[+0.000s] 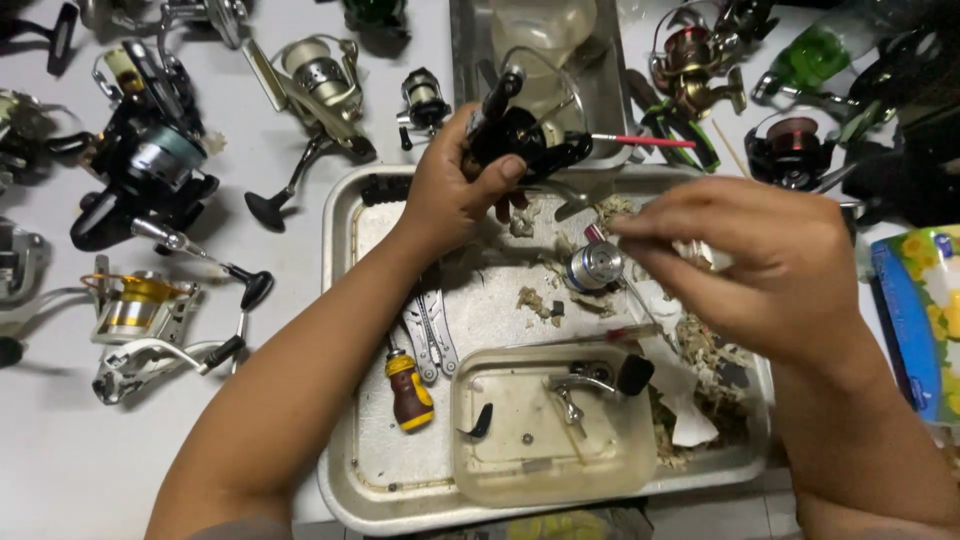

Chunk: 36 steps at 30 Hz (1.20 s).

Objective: Disassembling, cleaning, and reassembling a fishing reel to maintain or repair its internal mechanism.

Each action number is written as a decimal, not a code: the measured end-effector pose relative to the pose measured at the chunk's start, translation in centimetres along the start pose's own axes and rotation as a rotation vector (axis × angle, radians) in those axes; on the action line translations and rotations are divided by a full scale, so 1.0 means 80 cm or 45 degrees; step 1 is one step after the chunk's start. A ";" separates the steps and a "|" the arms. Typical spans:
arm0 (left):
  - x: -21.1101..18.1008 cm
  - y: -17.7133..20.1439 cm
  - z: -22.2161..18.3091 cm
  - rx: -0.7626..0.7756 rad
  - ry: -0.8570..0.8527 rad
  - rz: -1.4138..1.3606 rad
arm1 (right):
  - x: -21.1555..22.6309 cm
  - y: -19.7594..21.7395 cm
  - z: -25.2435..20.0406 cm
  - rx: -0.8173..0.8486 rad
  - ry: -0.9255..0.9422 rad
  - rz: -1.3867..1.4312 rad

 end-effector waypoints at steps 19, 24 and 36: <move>-0.009 -0.007 -0.003 0.063 0.251 0.187 | -0.079 -0.056 0.056 -0.205 -0.522 0.760; 0.001 -0.007 -0.006 -0.086 0.102 -0.109 | -0.078 -0.061 0.062 -0.216 -0.290 0.717; 0.019 -0.007 -0.008 -0.033 -0.035 0.099 | -0.090 -0.064 0.070 0.031 -0.199 0.501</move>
Point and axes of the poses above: each hand's wrist, its own z-axis towards the middle knuckle, its own y-axis out of the back of the hand, x = y × z, the point moved 2 cm from there along z, towards the middle knuckle, and after that the axes turned 14 degrees about -y, right-handed, at the moved point
